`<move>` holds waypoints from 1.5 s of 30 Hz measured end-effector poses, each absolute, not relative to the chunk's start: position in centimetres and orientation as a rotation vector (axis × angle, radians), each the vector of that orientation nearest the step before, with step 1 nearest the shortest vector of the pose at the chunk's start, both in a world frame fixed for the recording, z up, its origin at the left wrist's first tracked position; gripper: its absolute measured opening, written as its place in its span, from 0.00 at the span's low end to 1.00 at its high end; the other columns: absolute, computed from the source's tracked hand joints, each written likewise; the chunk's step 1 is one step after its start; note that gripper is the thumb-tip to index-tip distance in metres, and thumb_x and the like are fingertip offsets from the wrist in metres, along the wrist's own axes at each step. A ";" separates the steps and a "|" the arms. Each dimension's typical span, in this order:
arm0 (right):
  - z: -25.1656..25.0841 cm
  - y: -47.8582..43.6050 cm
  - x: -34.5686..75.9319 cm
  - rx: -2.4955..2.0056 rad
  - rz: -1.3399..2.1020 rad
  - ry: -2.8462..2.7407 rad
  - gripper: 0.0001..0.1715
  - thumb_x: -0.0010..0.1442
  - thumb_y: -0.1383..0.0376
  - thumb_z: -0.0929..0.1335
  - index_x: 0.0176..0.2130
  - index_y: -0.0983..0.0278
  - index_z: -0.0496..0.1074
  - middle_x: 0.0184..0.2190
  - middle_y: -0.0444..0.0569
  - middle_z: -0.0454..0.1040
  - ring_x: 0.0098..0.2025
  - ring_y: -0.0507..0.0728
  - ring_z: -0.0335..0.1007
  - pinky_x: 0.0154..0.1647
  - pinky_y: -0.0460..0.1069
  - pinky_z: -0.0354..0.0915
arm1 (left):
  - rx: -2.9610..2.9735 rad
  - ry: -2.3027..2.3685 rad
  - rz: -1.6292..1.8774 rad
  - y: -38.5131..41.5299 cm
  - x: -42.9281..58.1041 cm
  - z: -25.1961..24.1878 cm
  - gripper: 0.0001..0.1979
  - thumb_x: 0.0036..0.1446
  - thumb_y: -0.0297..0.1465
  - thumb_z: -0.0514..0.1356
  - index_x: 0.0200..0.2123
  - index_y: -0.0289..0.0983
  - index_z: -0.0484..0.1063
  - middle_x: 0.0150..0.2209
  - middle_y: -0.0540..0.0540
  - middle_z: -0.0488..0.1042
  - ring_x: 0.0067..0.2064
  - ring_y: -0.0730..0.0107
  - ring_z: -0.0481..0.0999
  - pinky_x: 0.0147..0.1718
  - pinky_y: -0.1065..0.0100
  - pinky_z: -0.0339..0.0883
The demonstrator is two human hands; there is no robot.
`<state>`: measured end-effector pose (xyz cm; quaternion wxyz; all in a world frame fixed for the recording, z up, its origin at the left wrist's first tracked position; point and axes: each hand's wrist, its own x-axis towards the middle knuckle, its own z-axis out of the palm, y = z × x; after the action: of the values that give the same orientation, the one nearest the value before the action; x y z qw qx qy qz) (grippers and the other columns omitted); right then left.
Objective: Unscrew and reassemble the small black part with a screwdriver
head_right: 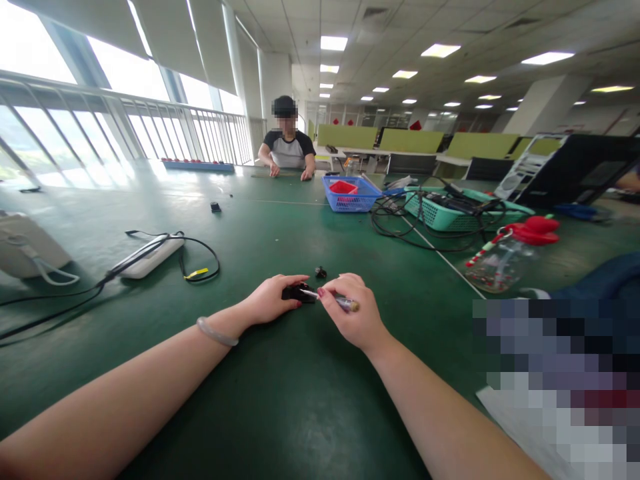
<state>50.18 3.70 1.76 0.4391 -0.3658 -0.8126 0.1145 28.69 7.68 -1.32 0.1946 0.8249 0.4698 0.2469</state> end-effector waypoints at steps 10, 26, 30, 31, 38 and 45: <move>1.4 4.4 49.9 -1.144 0.395 -2.101 0.12 0.62 0.59 0.65 0.30 0.60 0.74 0.27 0.44 0.74 0.32 0.55 0.68 0.38 0.51 0.60 | 2.297 1.305 0.764 7.6 28.7 -1.3 0.27 0.51 0.30 0.63 0.56 0.41 0.69 0.51 0.45 0.75 0.52 0.59 0.73 0.55 0.61 0.65; -0.6 6.8 51.5 -1.342 0.618 -1.604 0.13 0.56 0.56 0.69 0.39 0.61 0.73 0.36 0.48 0.75 0.38 0.58 0.71 0.40 0.51 0.65 | 2.198 1.813 0.840 7.9 28.6 -2.0 0.18 0.57 0.30 0.54 0.50 0.46 0.74 0.50 0.43 0.68 0.52 0.54 0.68 0.53 0.51 0.63; -1.0 7.1 51.6 -1.383 0.659 -1.643 0.14 0.55 0.56 0.68 0.39 0.61 0.73 0.37 0.49 0.76 0.39 0.58 0.72 0.40 0.52 0.66 | 2.225 1.894 0.727 7.4 28.8 -1.4 0.14 0.58 0.34 0.54 0.43 0.47 0.77 0.49 0.44 0.68 0.51 0.53 0.68 0.53 0.47 0.60; -1.0 7.1 51.6 -1.377 0.665 -1.656 0.14 0.55 0.56 0.68 0.39 0.61 0.74 0.37 0.49 0.76 0.39 0.58 0.72 0.40 0.52 0.66 | 2.231 1.890 0.735 7.2 28.9 -1.2 0.14 0.59 0.35 0.53 0.41 0.46 0.78 0.49 0.44 0.68 0.51 0.54 0.68 0.53 0.47 0.59; -1.1 7.0 51.4 -1.320 0.714 -1.687 0.12 0.56 0.57 0.68 0.38 0.61 0.73 0.37 0.48 0.76 0.40 0.58 0.72 0.43 0.52 0.65 | 2.464 1.405 0.742 6.6 29.4 -1.0 0.23 0.58 0.44 0.55 0.55 0.46 0.66 0.56 0.45 0.67 0.59 0.57 0.62 0.60 0.54 0.54; -0.5 6.6 51.5 -1.319 0.681 -1.694 0.12 0.58 0.56 0.66 0.33 0.62 0.73 0.29 0.46 0.75 0.33 0.56 0.71 0.35 0.49 0.63 | 2.476 1.586 0.662 6.5 29.3 -1.3 0.17 0.60 0.36 0.53 0.53 0.44 0.66 0.53 0.43 0.70 0.56 0.56 0.67 0.56 0.54 0.59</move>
<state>51.49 6.65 -0.53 0.4301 -0.5286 -0.6791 0.2728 29.29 6.54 -1.34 0.0636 0.8199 0.5251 0.2193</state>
